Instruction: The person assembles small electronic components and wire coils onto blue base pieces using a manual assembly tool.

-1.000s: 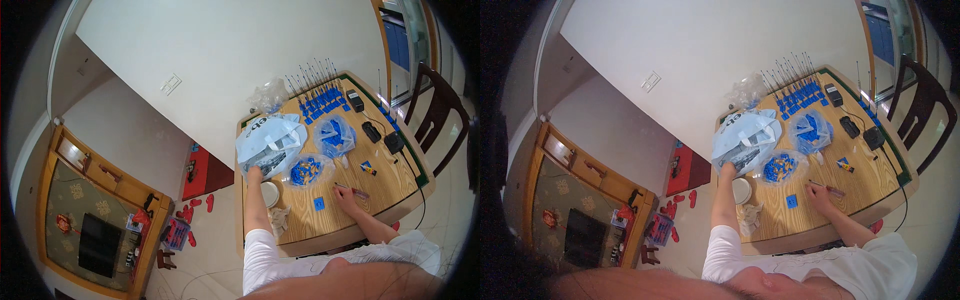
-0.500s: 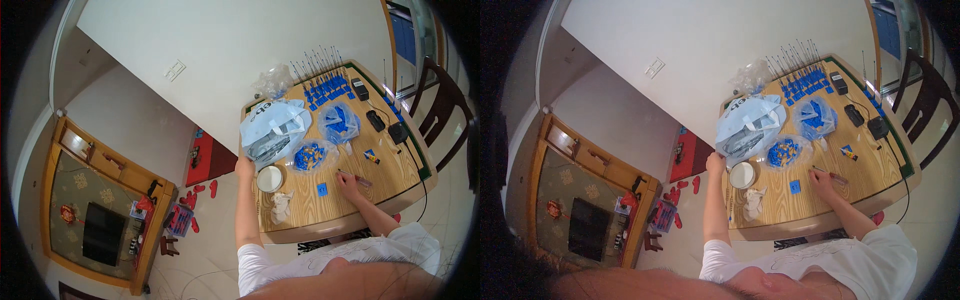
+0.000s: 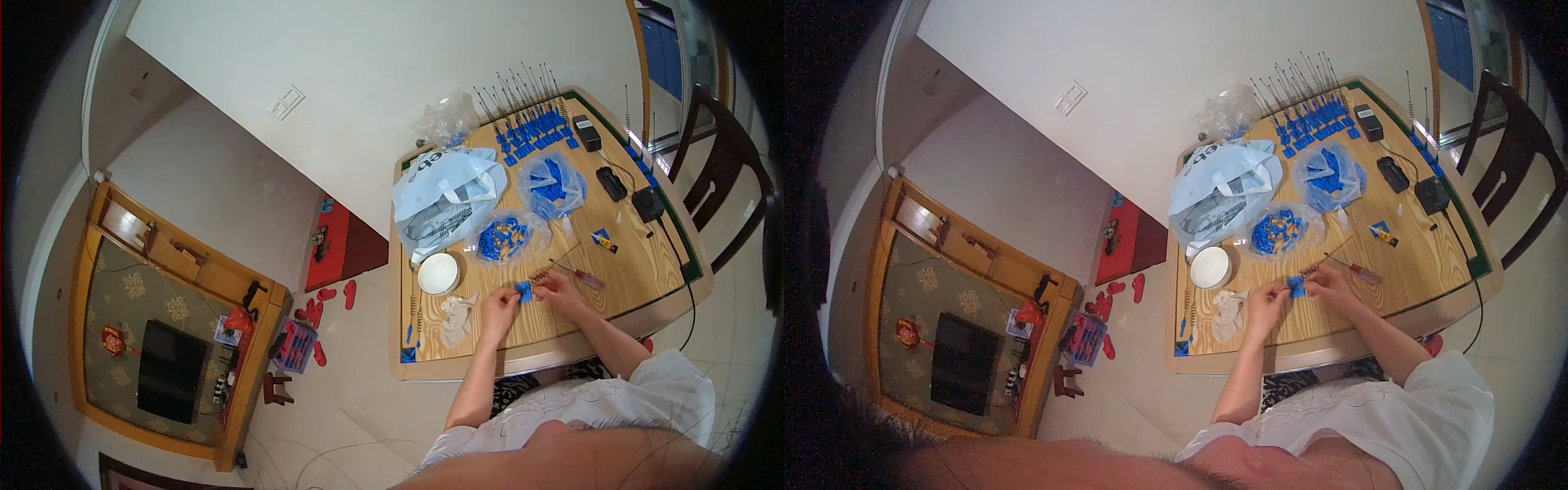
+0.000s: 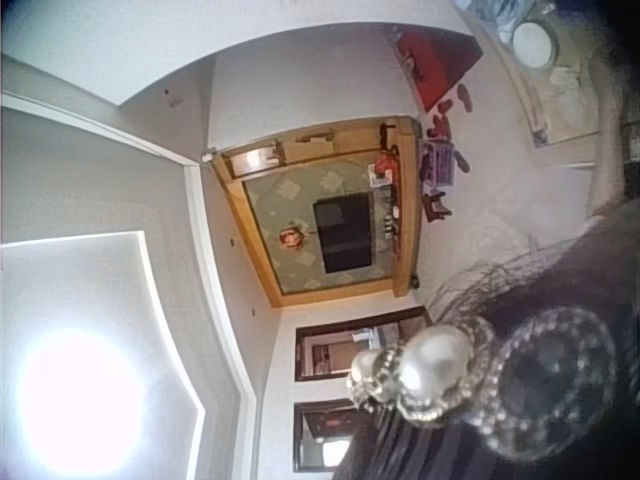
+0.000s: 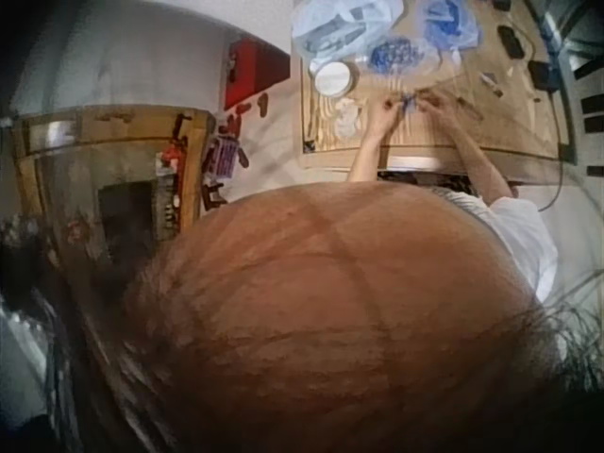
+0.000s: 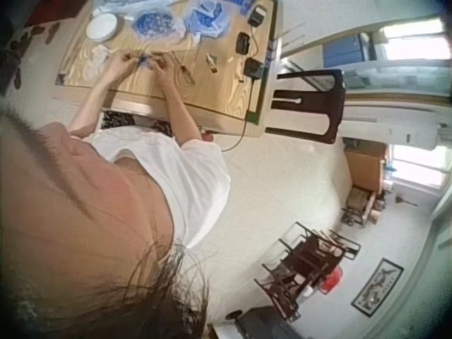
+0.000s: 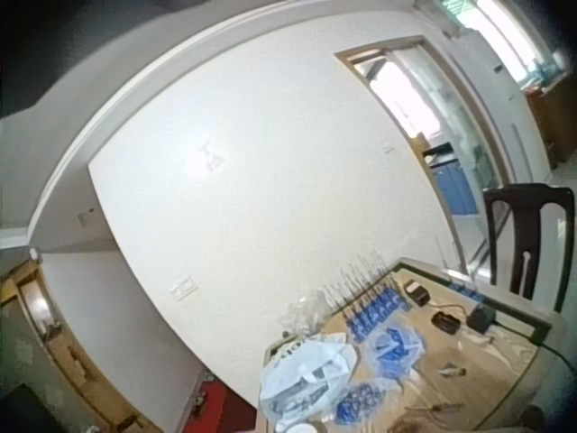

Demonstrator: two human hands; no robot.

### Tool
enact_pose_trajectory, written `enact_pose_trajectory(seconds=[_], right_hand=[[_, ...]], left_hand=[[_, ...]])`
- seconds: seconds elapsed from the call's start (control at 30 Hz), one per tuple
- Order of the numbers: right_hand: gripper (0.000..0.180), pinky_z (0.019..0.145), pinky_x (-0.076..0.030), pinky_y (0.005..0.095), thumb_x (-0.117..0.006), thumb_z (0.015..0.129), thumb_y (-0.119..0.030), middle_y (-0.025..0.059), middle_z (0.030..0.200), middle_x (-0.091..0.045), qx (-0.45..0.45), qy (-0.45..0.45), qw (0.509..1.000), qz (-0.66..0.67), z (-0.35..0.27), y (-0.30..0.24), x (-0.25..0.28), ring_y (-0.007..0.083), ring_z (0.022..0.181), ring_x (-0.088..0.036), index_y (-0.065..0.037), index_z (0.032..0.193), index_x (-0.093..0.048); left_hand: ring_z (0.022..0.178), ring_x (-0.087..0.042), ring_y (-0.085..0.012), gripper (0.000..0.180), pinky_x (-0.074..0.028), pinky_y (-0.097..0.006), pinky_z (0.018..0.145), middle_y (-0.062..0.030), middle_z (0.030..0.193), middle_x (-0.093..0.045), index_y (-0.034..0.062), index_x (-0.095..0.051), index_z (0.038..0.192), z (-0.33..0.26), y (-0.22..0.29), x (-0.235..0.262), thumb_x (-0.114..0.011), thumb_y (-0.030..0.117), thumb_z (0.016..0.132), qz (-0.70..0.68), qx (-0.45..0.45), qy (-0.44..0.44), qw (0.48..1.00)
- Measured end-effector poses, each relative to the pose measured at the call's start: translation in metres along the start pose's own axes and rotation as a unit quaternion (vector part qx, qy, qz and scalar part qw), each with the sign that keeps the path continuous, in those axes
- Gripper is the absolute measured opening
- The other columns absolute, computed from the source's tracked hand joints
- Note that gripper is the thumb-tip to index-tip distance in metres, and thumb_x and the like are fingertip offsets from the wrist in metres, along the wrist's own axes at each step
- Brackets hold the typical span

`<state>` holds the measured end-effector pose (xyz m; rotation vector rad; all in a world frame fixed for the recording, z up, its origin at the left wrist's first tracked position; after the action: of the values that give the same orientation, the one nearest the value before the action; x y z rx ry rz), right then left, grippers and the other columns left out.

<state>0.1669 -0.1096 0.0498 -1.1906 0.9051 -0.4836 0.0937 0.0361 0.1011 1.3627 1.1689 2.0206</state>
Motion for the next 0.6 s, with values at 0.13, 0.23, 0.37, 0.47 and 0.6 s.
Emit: enact_pose_trajectory(seconds=[0.13,0.23,0.37,0.47,0.6], right_hand=[[0.016,0.062,-0.047,0.0238,-0.060,0.086,-0.008,0.0014,0.078,-0.060,0.036,0.086,0.995,-0.026,0.000,0.008,0.044,0.0095,0.070,-0.058,-0.003,0.101,-0.056],[0.015,0.062,-0.047,0.0241,-0.059,0.087,-0.009,0.0024,0.079,-0.060,0.118,0.251,0.961,0.003,-0.009,-0.004,0.067,0.0091,0.069,-0.057,-0.004,0.101,-0.054],[0.015,0.066,-0.047,0.0247,-0.056,0.089,-0.009,0.0043,0.083,-0.060,0.107,0.271,0.953,-0.080,-0.016,-0.014,0.063,0.0105,0.073,-0.058,-0.004,0.103,-0.051],[0.016,0.067,-0.048,0.0247,-0.054,0.090,-0.009,0.0051,0.085,-0.060,0.116,0.263,0.952,-0.106,-0.019,-0.017,0.061,0.0112,0.076,-0.059,-0.004,0.105,-0.050],[0.017,0.067,-0.050,0.0242,-0.054,0.090,-0.007,0.0054,0.086,-0.060,0.138,0.252,0.949,-0.127,-0.021,-0.019,0.061,0.0114,0.078,-0.061,-0.003,0.106,-0.049]], left_hand=[[0.067,-0.058,-0.0103,0.014,-0.047,-0.025,0.062,-0.0052,0.076,-0.066,0.0007,-0.068,0.089,0.026,-0.002,-0.055,-0.066,0.012,0.082,-0.033,-0.010,-0.128,0.991],[0.071,-0.061,-0.0269,0.015,-0.048,-0.036,0.065,-0.0135,0.080,-0.064,0.0014,-0.065,0.089,0.080,-0.017,-0.029,-0.063,0.014,0.081,-0.027,-0.092,0.002,0.995],[0.084,-0.061,-0.0336,0.014,-0.049,-0.041,0.074,-0.0184,0.091,-0.063,0.0030,-0.066,0.090,0.129,0.004,-0.046,-0.060,0.010,0.078,0.216,-0.201,-0.004,0.955],[0.086,-0.059,-0.0361,0.012,-0.047,-0.044,0.076,-0.0180,0.087,-0.062,0.0032,-0.064,0.084,0.139,0.000,-0.071,-0.060,0.009,0.074,0.269,-0.185,-0.060,0.943],[0.084,-0.060,-0.0357,0.015,-0.048,-0.044,0.075,-0.0178,0.085,-0.062,0.0035,-0.064,0.087,0.141,0.001,-0.083,-0.060,0.010,0.074,0.257,-0.176,-0.075,0.947]])
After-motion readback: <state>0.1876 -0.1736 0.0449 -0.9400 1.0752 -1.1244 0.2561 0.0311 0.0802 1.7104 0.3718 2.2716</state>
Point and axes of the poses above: each hand's wrist, its own z-axis towards the middle knuckle, its own x-axis out of the back of the hand, y = z × x, the point moved 10 cm from there along z, towards the middle knuckle
